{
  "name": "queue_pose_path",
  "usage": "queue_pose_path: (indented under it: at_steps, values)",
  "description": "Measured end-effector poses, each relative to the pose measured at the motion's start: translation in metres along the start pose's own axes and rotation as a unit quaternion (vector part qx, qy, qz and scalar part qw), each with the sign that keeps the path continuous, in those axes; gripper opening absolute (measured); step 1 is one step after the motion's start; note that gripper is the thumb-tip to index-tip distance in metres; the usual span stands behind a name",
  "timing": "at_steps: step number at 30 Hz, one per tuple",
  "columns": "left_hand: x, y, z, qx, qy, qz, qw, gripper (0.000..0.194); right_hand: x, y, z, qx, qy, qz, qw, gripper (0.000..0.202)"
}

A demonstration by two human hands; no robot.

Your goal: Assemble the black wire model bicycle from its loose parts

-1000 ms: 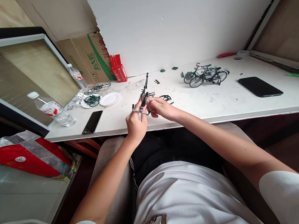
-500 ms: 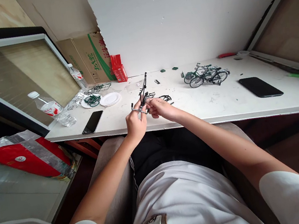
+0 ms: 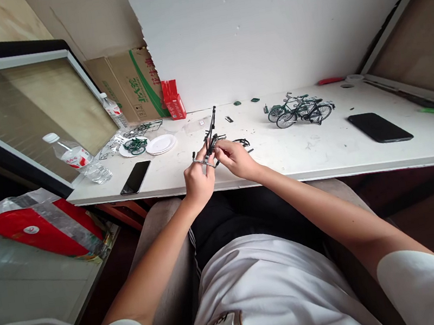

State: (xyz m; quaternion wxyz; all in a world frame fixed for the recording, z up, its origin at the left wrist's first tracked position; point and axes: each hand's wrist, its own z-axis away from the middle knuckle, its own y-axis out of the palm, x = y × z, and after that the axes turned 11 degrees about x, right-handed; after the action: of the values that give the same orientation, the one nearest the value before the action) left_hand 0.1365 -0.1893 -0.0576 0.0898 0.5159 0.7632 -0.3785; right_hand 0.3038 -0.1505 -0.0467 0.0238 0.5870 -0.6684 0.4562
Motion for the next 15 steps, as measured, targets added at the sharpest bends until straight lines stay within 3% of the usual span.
queue_pose_path:
  at_steps: [9, 15]
  values:
    - [0.0010, 0.0003, 0.0002, 0.000, -0.004, 0.000, 1.000, 0.050, 0.0003, 0.0038, -0.0015, 0.005, 0.034, -0.116, 0.993, 0.053]
    - [0.0034, 0.0008, 0.0003, 0.000, -0.009, -0.012, 1.000, 0.051, 0.0014, 0.0069, -0.0025, 0.024, 0.087, -0.226, 0.970, 0.054]
